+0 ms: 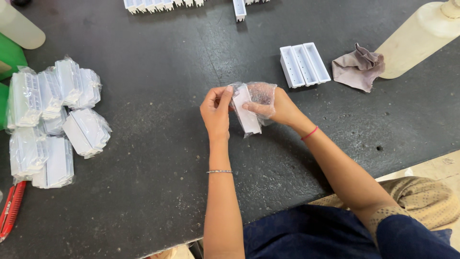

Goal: The person repeatedly unwraps small white plastic trays from clear plastic bags on a dark worktable. They remove the trays, set them aside, and discard the empty bags into a nearby white sack. The process is repeated for multiple units throughout the clip.

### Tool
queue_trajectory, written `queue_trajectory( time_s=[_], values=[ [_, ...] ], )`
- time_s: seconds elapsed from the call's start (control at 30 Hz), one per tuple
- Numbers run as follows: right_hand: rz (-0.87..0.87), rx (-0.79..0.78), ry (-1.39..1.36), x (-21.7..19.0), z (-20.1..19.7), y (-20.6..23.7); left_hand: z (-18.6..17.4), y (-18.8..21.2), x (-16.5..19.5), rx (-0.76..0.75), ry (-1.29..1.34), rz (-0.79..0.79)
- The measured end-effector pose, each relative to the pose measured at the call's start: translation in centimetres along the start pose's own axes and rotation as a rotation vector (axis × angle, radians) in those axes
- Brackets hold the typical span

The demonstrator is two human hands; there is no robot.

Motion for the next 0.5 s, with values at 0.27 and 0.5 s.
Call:
queue_trajectory(
  time_s=[0.27, 0.5],
  values=[
    [0.017, 0.039, 0.122, 0.08, -0.30, -0.06, 0.38, 0.19, 0.38, 0.033, -0.099, 0.112],
    [-0.043, -0.050, 0.096, -0.46, 0.03, 0.40, -0.10, -0.08, 0.73, -0.189, -0.105, -0.084]
  ],
)
Point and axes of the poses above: each hand's wrist, its own y-axis away from the middle knuckle, its own z-axis out of the palm, x = y × z, the point moved 3 cm from there along -y, towards the middle knuckle, and after that the axes turned 12 degrees about z, right-handed, at the moved point
